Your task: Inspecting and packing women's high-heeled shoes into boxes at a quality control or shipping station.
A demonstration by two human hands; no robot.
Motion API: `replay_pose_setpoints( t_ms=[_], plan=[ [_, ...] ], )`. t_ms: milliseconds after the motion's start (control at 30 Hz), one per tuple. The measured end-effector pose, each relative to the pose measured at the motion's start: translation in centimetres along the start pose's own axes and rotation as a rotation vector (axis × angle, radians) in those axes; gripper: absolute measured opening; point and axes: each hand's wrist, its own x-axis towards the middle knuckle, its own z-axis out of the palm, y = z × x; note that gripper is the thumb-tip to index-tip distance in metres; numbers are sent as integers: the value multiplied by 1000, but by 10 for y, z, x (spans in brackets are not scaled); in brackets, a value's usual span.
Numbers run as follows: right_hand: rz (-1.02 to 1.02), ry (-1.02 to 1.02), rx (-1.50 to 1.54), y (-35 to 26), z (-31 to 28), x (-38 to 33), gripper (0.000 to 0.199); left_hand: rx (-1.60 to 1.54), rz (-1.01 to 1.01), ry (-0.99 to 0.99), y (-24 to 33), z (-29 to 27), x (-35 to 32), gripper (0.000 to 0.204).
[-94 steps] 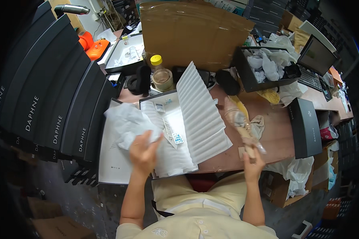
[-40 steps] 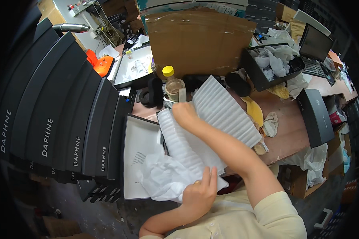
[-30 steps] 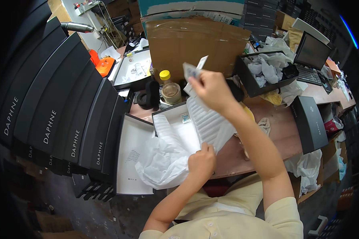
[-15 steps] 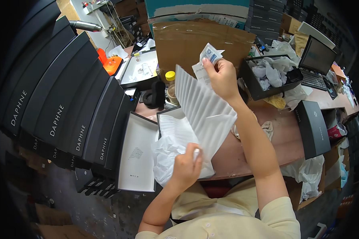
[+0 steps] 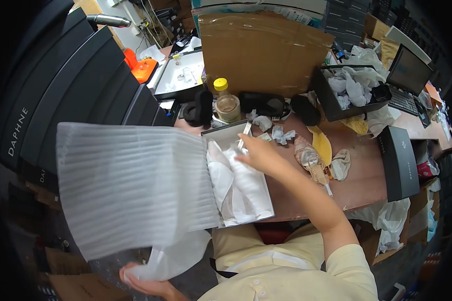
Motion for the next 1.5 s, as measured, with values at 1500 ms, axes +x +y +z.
replay_pose_setpoints(
  t_ms=[1500],
  plan=[
    [16,393,-255,-50,-149,-131,45,-608,35,-1633,58,272,-61,83]
  ],
)
